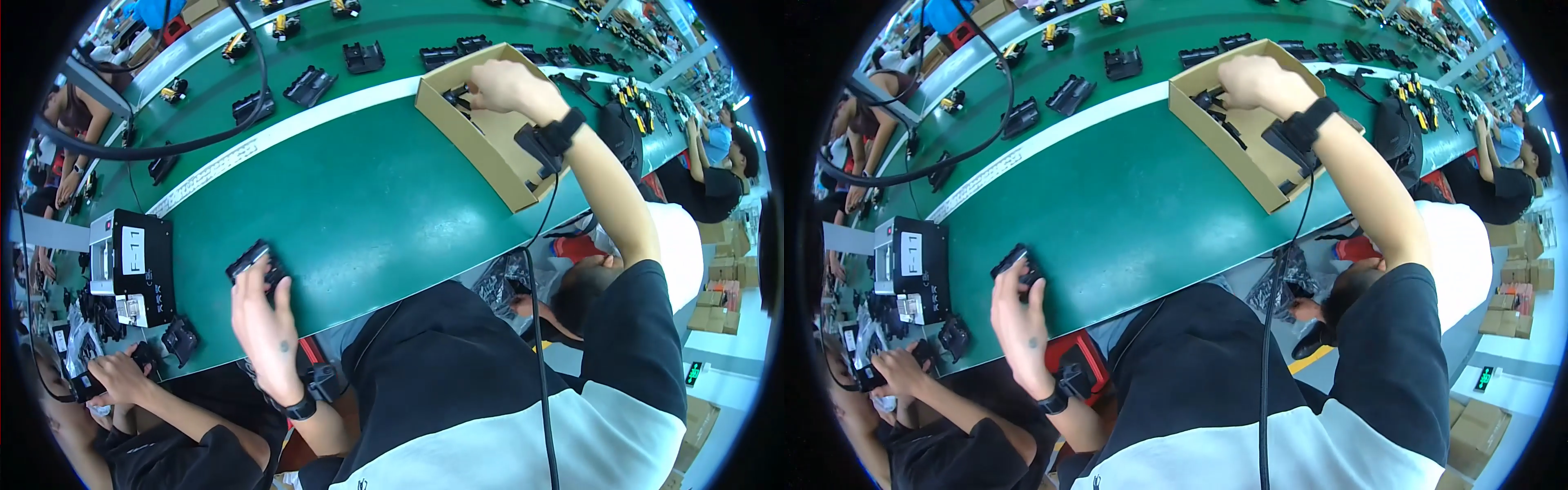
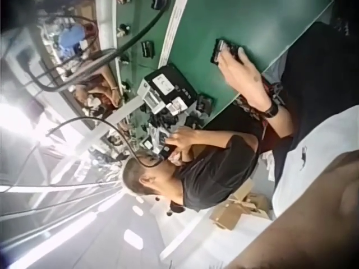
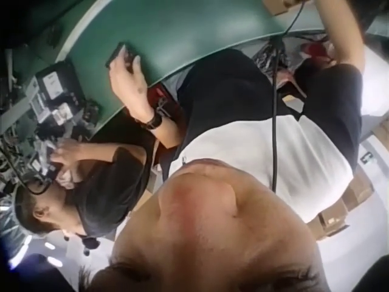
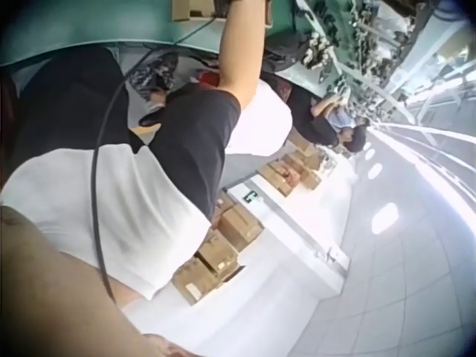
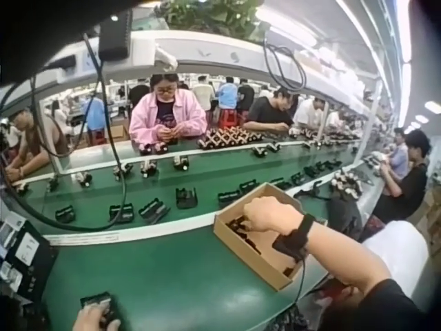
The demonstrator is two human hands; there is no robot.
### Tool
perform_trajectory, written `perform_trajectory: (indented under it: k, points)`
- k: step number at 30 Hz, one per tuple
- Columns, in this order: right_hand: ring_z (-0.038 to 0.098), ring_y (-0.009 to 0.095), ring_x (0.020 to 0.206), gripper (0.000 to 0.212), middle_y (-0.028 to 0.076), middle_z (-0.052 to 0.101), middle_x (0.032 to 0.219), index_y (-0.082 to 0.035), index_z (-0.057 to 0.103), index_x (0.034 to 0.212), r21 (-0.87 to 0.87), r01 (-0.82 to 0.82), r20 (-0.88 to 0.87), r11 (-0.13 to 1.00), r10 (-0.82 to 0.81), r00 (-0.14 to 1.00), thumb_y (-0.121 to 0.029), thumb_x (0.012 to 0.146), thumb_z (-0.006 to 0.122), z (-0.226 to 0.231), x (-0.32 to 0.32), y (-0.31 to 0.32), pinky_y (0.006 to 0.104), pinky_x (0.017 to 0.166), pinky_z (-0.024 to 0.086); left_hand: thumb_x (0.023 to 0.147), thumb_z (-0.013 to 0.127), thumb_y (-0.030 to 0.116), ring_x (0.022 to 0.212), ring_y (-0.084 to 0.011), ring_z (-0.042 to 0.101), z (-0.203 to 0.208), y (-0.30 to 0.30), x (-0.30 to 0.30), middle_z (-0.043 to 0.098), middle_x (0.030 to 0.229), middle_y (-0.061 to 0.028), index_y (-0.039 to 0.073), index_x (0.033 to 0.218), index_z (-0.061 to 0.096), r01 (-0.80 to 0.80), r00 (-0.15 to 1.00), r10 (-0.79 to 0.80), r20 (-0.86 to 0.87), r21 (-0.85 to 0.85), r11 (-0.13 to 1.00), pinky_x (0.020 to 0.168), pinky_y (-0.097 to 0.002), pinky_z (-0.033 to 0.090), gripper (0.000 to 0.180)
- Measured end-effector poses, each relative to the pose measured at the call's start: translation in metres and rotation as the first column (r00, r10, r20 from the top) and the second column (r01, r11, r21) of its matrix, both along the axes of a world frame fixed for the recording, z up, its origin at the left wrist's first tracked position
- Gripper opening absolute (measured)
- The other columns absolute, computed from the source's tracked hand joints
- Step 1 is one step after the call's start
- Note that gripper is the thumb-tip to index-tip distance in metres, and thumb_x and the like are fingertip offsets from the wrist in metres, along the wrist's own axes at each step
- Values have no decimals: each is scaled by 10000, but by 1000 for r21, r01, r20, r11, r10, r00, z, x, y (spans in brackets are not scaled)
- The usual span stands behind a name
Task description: The person assembles plastic housings by hand, picking up a base and a small component from a box. They press the component into the base and set the assembly on the green workbench before repeating the process.
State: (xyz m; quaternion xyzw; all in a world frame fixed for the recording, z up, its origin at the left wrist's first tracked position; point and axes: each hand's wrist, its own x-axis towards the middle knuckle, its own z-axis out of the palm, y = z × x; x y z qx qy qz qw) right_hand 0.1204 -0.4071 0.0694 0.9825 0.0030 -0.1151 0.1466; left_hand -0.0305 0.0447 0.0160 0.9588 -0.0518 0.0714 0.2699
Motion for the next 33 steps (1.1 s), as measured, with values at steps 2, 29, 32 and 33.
perform_trajectory:
  k: [2,29,32,33]
  points:
    - [764,380,992,282,157,796,990,-69,772,1041,-16,-36,-28,999,36,999,-319,915,806,-15,9,2,467,886,610,908,798,40,1115,-326,678,0,-11,-1,708,1242,-135,25,1329,698,0,999,-1,40,16,1000,991,-423,526,433]
    - [703,186,633,258,60,644,737,-49,625,1036,779,-373,173,505,398,901,-243,1010,793,-63,-69,164,341,557,483,892,850,226,1241,-335,594,-18,-12,4,731,1279,-30,106,1113,802,190,972,-184,147,-27,981,1098,-483,433,256]
    - [697,257,639,320,89,634,685,-64,586,1001,637,-603,351,480,516,782,-321,1017,776,-72,-69,156,390,557,466,902,843,224,1213,-335,606,-19,-12,6,744,1251,-28,106,1108,800,189,969,-176,174,-57,980,1092,-478,436,242]
    - [692,286,656,313,99,641,696,-66,575,1000,577,-635,351,514,545,761,-321,1031,753,-69,-69,152,403,572,476,902,843,224,1213,-335,606,-20,-12,6,744,1251,-28,106,1108,800,187,970,-174,172,-62,980,1092,-478,436,242]
